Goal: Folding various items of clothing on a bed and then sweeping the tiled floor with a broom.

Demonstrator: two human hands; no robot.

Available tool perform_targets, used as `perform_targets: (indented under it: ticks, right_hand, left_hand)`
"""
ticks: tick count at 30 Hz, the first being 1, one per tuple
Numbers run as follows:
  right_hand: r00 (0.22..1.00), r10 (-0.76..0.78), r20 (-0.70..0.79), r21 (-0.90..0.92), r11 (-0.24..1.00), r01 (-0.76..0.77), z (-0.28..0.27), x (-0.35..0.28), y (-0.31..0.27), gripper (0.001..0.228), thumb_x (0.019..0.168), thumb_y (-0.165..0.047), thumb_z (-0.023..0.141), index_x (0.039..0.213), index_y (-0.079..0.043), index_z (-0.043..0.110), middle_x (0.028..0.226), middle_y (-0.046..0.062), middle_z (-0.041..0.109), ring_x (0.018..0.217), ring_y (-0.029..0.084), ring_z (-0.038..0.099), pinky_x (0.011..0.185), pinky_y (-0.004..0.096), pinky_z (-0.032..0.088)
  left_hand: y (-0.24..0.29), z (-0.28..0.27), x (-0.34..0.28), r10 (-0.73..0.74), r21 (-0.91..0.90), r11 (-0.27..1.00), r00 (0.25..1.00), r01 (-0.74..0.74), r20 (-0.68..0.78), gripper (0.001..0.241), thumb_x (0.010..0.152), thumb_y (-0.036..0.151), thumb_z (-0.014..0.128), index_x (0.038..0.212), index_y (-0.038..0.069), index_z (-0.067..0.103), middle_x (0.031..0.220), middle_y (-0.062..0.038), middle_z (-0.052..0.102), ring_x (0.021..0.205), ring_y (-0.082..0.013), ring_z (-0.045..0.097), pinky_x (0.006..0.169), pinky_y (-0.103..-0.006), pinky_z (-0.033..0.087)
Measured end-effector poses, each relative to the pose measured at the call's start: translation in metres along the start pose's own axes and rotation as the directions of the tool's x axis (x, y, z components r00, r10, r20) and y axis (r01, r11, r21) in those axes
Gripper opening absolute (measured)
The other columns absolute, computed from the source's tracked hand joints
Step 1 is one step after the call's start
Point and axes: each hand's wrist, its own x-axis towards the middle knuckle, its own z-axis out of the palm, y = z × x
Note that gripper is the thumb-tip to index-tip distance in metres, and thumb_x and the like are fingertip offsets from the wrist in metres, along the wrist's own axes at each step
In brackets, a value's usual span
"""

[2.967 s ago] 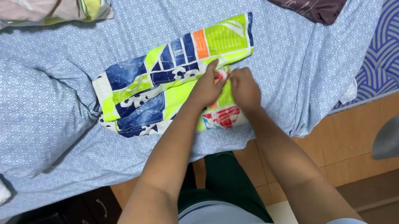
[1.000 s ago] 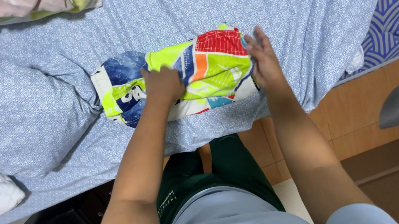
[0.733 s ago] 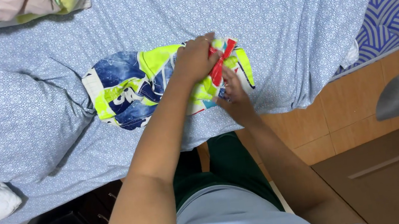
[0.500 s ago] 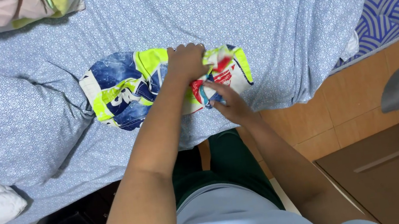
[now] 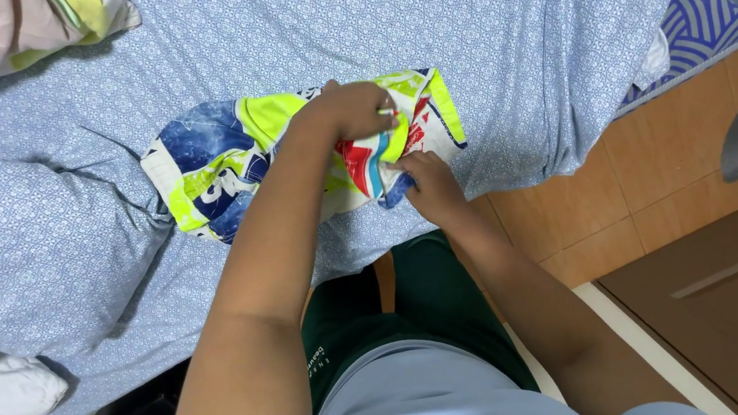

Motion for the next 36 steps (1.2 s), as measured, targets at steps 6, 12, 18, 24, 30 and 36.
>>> perform_targets:
  ticks: [6,12,18,24,30,36]
  right_hand:
    - [0.961,0.274,0.042,0.421,0.867,-0.266,0.013,-0.009,0.020,0.035,0.083,0.005,0.070,0.116,-0.005,0.062,0.104,0.008,0.069,0.096,0.022,0.068,0.085,0.034,0.054]
    - [0.942,0.307,0.135,0.592,0.737,-0.325,0.016,-0.001,0.034,0.039,0.087,-0.002,0.077,0.118,-0.002,0.053,0.103,0.007,0.062,0.092,0.016,0.063,0.078,0.031,0.053]
    - [0.872,0.406,0.274,0.622,0.617,-0.483,-0.017,0.018,0.001,0.033,0.083,-0.001,0.074,0.110,-0.008,0.056,0.096,0.001,0.067,0.089,0.012,0.066,0.077,0.027,0.055]
    - [0.910,0.384,-0.156,0.618,0.757,-0.214,-0.034,0.012,0.070,0.033,0.087,0.008,0.068,0.112,-0.005,0.052,0.094,0.005,0.057,0.083,0.011,0.055,0.071,0.027,0.047]
    - [0.894,0.447,-0.010,0.532,0.759,-0.374,-0.057,0.026,0.067,0.050,0.088,-0.003,0.076,0.126,-0.007,0.044,0.097,0.006,0.064,0.086,0.011,0.060,0.075,0.026,0.051]
    - [0.910,0.046,-0.412,-0.028,0.998,-0.064,-0.069,0.020,-0.023,0.070,0.077,-0.013,0.087,0.132,0.000,0.045,0.121,0.021,0.056,0.111,0.034,0.055,0.096,0.047,0.046]
  left_hand:
    - [0.028,-0.002,0.000,0.023,0.266,0.964,0.998,-0.009,-0.051,0.032,0.095,0.038,0.061,0.121,0.025,0.072,0.151,-0.003,0.053,0.142,-0.0289,0.044,0.109,-0.0642,0.032]
    - [-0.014,0.013,0.045,0.070,0.218,0.974,0.836,0.061,-0.544,0.028,0.097,0.030,0.057,0.098,0.011,0.077,0.139,-0.010,0.057,0.125,-0.0362,0.056,0.097,-0.0681,0.040]
    - [-0.014,-0.014,0.060,-0.221,-0.251,0.966,0.714,0.065,-0.665,0.031,0.102,0.034,0.059,0.104,0.007,0.074,0.109,-0.014,0.067,0.098,-0.0354,0.068,0.092,-0.0509,0.050]
    - [-0.050,-0.011,0.111,-0.386,-0.443,0.897,0.488,0.000,-0.783,0.038,0.099,0.041,0.062,0.109,0.005,0.069,0.109,-0.016,0.069,0.100,-0.0366,0.068,0.086,-0.0474,0.054]
    - [-0.035,-0.038,0.100,-0.414,-0.475,0.879,0.570,0.048,-0.709,0.039,0.101,0.045,0.058,0.115,0.009,0.065,0.116,-0.012,0.067,0.104,-0.0327,0.068,0.090,-0.0481,0.052]
    - [-0.059,-0.016,-0.027,-0.160,-0.183,0.983,0.432,-0.013,-0.888,0.037,0.099,0.031,0.068,0.128,0.010,0.061,0.129,-0.013,0.064,0.120,-0.0356,0.060,0.101,-0.0510,0.045]
